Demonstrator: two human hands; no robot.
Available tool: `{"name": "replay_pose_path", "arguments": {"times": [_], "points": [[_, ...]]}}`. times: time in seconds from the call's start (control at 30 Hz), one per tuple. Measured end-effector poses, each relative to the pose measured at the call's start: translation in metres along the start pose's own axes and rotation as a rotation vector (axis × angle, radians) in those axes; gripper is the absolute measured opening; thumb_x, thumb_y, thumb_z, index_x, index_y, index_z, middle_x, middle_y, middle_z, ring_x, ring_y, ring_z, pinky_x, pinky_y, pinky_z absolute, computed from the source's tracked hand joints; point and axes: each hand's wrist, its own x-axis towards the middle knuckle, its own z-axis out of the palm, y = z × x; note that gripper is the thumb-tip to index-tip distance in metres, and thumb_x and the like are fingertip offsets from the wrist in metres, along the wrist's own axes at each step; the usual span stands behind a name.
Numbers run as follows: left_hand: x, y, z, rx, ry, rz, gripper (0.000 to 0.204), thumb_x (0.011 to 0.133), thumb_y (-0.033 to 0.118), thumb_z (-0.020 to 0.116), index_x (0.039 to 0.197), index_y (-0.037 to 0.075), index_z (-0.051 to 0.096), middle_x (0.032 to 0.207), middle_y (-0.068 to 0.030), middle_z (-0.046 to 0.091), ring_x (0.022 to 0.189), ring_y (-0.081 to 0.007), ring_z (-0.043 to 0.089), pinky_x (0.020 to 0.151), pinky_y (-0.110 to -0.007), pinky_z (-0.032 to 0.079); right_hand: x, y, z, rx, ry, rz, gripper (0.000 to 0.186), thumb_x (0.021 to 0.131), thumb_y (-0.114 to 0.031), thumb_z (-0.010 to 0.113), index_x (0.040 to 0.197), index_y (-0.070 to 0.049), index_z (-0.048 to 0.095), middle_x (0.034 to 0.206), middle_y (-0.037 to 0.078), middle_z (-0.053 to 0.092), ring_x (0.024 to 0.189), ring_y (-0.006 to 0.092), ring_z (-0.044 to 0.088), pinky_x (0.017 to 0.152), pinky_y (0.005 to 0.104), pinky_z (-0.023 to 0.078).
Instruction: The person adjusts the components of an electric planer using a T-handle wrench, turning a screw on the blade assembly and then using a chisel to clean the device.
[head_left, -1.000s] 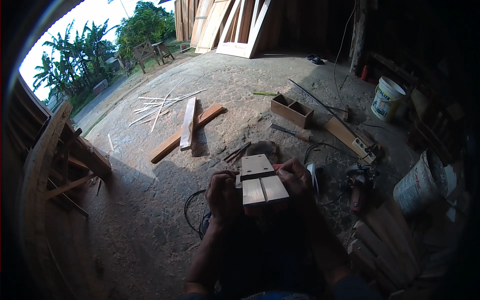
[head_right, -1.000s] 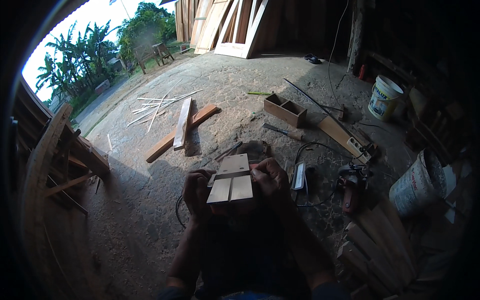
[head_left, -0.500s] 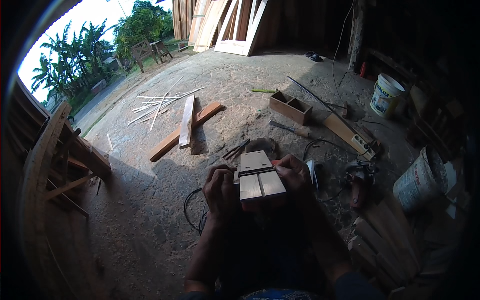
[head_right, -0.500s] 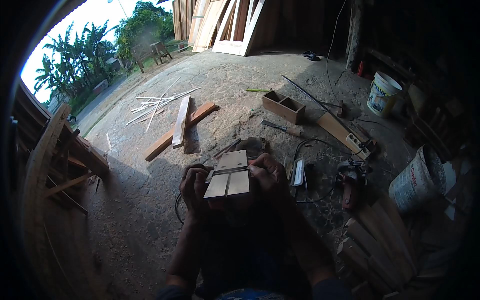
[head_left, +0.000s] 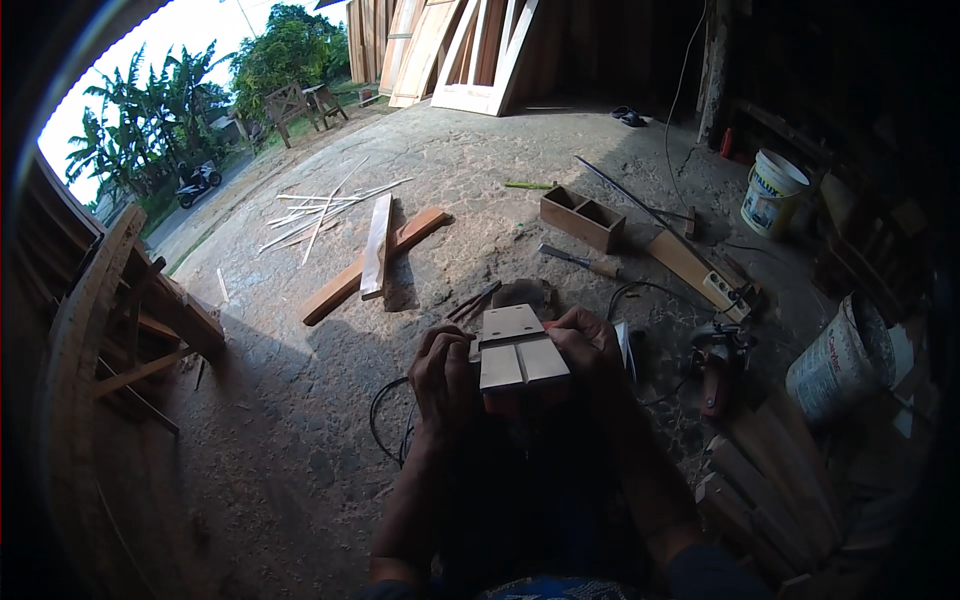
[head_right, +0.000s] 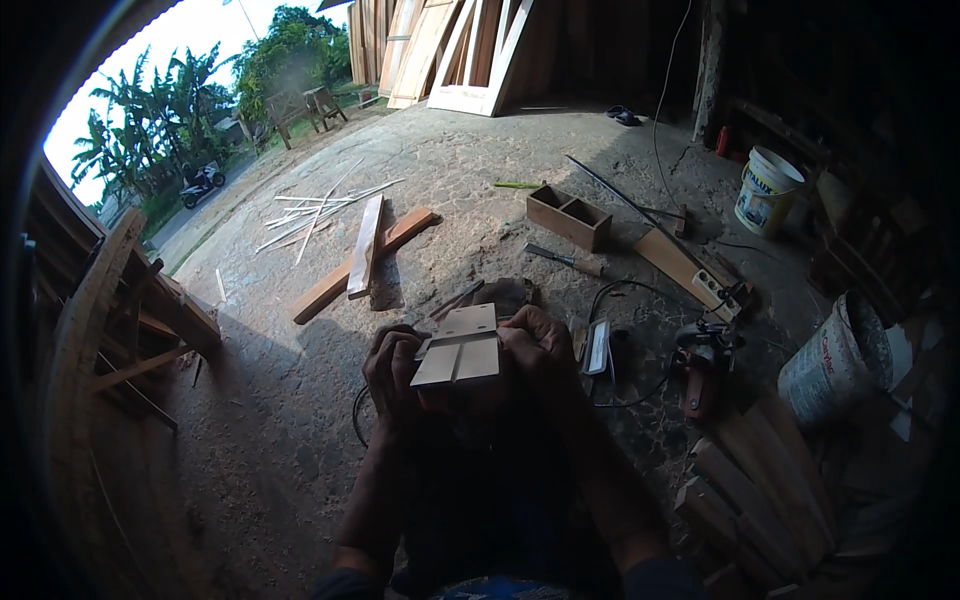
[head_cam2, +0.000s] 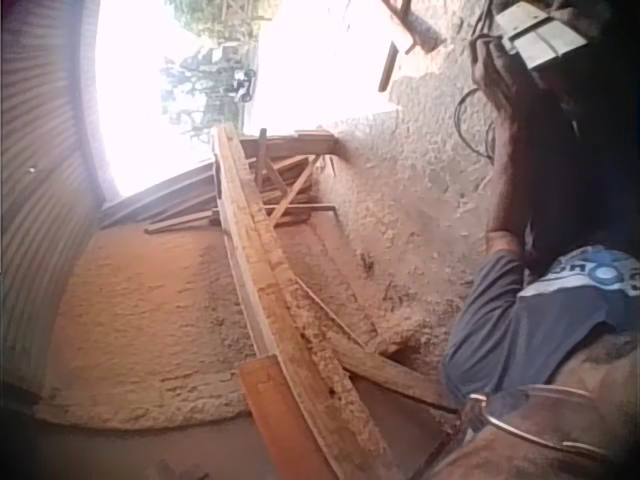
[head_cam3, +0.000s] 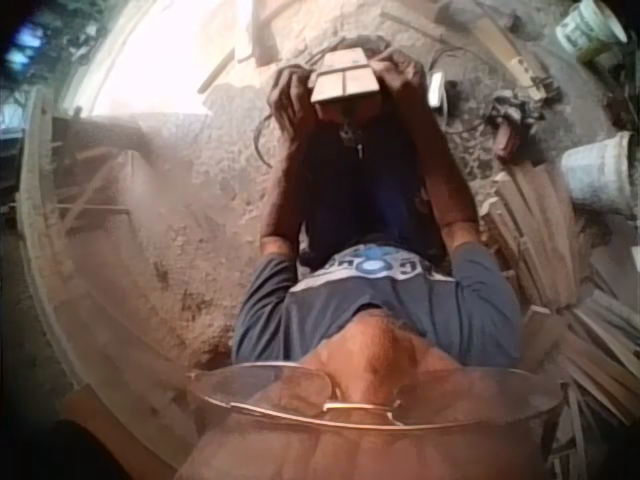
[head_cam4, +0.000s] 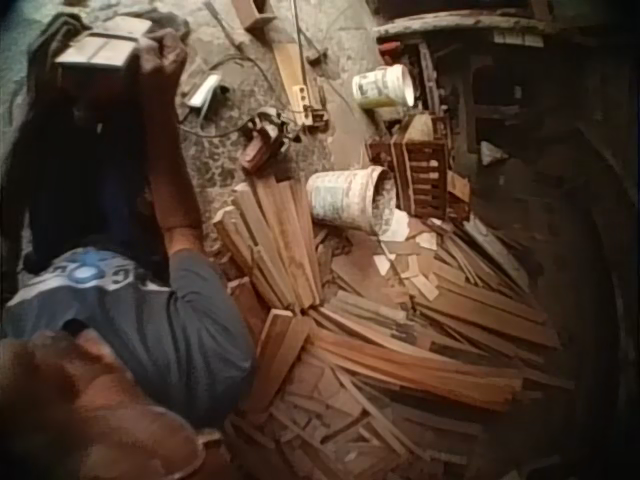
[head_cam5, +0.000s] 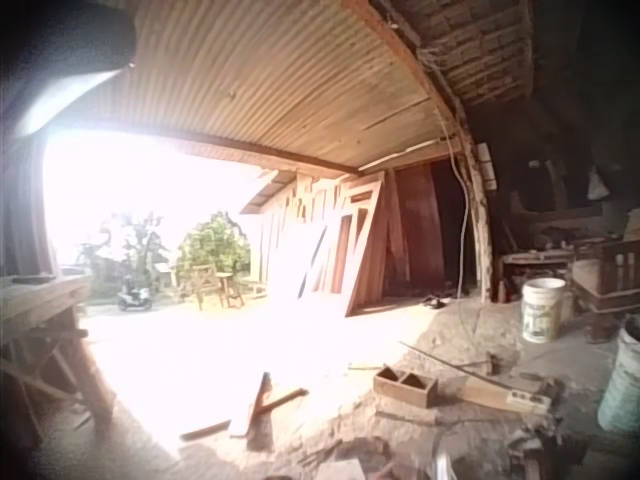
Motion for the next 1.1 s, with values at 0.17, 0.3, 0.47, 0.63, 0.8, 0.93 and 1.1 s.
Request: {"name": "replay_pose_path", "arguments": {"times": [0.17,0.3,0.47,0.63,0.8,0.93,1.1], "points": [[-0.0008,-0.0004,-0.0011,0.016,-0.001,0.014,0.034,0.097,0.019,0.045,0.082,-0.005,0.064,0.086,-0.0187,0.065,0.083,-0.0334,0.064,0.078,-0.041,0.050,0.0002,-0.0007,0.0045,-0.015,0.014,-0.017,0.009,0.093,-0.010,0.062,0.087,-0.004,0.063,0.080,0.000,0.065,0.075,0.0032,0.057,0.070,0.0226,0.048],[0.0016,0.0039,0.0015,0.043,-0.004,0.060,0.035,0.098,0.020,0.044,0.082,-0.005,0.064,0.086,-0.0188,0.064,0.083,-0.0336,0.064,0.078,-0.042,0.049,0.0028,0.0026,0.0020,0.024,0.005,-0.022,0.009,0.093,-0.011,0.061,0.087,-0.004,0.062,0.079,0.000,0.064,0.074,0.0034,0.056,0.069,0.0229,0.048],[0.0024,0.0029,0.0015,0.053,-0.014,0.058,0.036,0.098,0.021,0.044,0.082,-0.005,0.063,0.087,-0.0193,0.064,0.083,-0.0341,0.064,0.078,-0.042,0.049,0.0046,0.0044,0.0007,0.009,0.012,0.020,0.010,0.094,-0.010,0.061,0.086,-0.005,0.061,0.078,-0.001,0.063,0.073,0.0031,0.056,0.066,0.0222,0.047],[0.0003,0.0018,0.0016,0.082,0.016,0.142,0.012,0.086,0.007,0.055,0.082,-0.002,0.061,0.085,-0.0152,0.065,0.085,-0.0340,0.066,0.075,-0.042,0.053,0.0017,0.0006,0.0039,0.018,0.011,0.028,0.010,0.093,-0.011,0.062,0.085,-0.005,0.061,0.078,-0.001,0.063,0.073,0.0027,0.055,0.065,0.0219,0.047],[-0.0026,-0.0019,0.0023,0.073,0.033,0.136,0.010,0.084,0.007,0.057,0.082,-0.002,0.061,0.086,-0.0151,0.066,0.086,-0.0332,0.066,0.075,-0.042,0.053,0.0025,-0.0010,0.0051,0.022,-0.011,0.003,0.010,0.093,-0.010,0.062,0.086,-0.004,0.061,0.078,-0.001,0.063,0.073,0.0024,0.055,0.065,0.0218,0.046],[-0.0024,0.0008,0.0036,0.090,0.040,0.167,0.007,0.080,0.005,0.060,0.082,-0.002,0.060,0.086,-0.0154,0.065,0.086,-0.0326,0.066,0.072,-0.041,0.054,0.0056,0.0087,-0.0001,0.033,-0.012,-0.006,0.009,0.093,-0.010,0.061,0.085,-0.004,0.060,0.078,-0.001,0.062,0.073,0.0024,0.054,0.065,0.0220,0.046],[-0.0001,0.0019,0.0038,0.087,0.043,0.188,0.007,0.079,0.004,0.061,0.081,-0.002,0.059,0.085,-0.0154,0.065,0.085,-0.0327,0.066,0.071,-0.041,0.054,0.0056,0.0073,0.0012,0.031,-0.013,-0.007,0.011,0.093,-0.010,0.060,0.084,-0.005,0.059,0.077,-0.002,0.061,0.072,0.0024,0.053,0.064,0.0220,0.046]]}}
